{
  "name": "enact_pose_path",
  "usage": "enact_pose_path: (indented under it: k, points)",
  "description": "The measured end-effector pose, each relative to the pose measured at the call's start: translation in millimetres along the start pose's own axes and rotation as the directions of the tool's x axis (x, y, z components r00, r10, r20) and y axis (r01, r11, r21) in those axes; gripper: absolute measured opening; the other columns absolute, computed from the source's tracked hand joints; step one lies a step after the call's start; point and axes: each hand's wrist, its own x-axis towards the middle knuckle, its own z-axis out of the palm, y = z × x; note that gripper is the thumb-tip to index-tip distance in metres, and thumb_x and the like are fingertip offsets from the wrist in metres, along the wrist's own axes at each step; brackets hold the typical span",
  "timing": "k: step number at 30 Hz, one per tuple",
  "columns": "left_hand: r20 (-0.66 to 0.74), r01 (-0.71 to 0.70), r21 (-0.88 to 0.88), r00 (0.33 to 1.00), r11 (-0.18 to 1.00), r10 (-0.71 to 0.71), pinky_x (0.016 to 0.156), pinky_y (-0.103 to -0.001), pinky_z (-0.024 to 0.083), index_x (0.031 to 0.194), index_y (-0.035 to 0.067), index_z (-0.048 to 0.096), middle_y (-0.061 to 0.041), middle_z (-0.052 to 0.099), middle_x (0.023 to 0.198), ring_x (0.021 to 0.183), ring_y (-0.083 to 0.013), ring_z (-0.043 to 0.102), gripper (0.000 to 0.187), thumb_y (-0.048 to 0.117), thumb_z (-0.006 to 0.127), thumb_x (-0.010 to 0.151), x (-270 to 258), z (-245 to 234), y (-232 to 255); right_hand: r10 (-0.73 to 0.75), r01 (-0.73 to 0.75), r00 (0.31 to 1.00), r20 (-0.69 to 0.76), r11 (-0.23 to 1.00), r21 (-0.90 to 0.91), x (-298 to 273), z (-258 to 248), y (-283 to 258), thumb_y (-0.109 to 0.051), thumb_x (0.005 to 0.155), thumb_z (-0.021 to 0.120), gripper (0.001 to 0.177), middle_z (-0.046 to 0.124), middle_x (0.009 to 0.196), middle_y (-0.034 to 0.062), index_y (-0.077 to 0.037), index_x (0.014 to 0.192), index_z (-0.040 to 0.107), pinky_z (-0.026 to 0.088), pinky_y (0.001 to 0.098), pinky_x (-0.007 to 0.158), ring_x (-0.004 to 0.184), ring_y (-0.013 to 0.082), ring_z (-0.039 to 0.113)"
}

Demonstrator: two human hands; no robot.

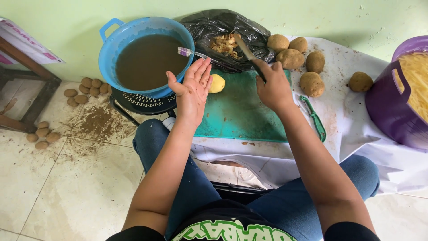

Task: Peeling a potato with a hand peeler and then slicing it into thin strips using a kitchen knife on a cutting board.

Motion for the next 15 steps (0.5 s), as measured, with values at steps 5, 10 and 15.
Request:
enact_pose_path:
  k: [5,10,15]
  points:
    - [0.003,0.018,-0.016,1.0,1.0,-0.017,0.13,-0.05,0.007,0.157,0.008,0.036,-0.017,0.024,0.169,0.159,-0.0362,0.014,0.106,0.086,0.008,0.089,8,-5,2,-0.027,0.032,0.998,0.056,0.994,-0.104,-32,-1,5,-0.019,0.097,0.058,0.049,0.049,0.105,0.0143,-0.03,0.145,0.058,0.053,0.0569,0.086,0.097,0.0475,0.062]
    - [0.07,0.051,-0.092,0.997,0.995,-0.044,0.13,-0.049,0.01,0.155,0.011,0.043,-0.014,0.03,0.168,0.158,-0.0341,0.018,0.107,0.089,0.013,0.088,28,7,-17,0.044,-0.034,0.993,0.107,0.995,-0.093,-90,-40,4,-0.025,0.1,0.055,0.047,0.048,0.103,0.011,-0.036,0.147,0.056,0.052,0.0528,0.085,0.097,0.044,0.06]
    - [0.184,0.192,-0.154,0.969,0.969,-0.163,0.127,-0.049,0.026,0.149,-0.001,0.044,-0.023,0.041,0.16,0.151,-0.0344,0.036,0.099,0.075,0.013,0.094,58,77,-54,0.224,-0.26,0.964,0.146,0.913,0.315,-149,-100,-1,-0.02,0.101,0.054,0.048,0.051,0.105,0.0067,-0.027,0.148,0.054,0.038,0.0303,0.094,0.099,0.0201,0.053]
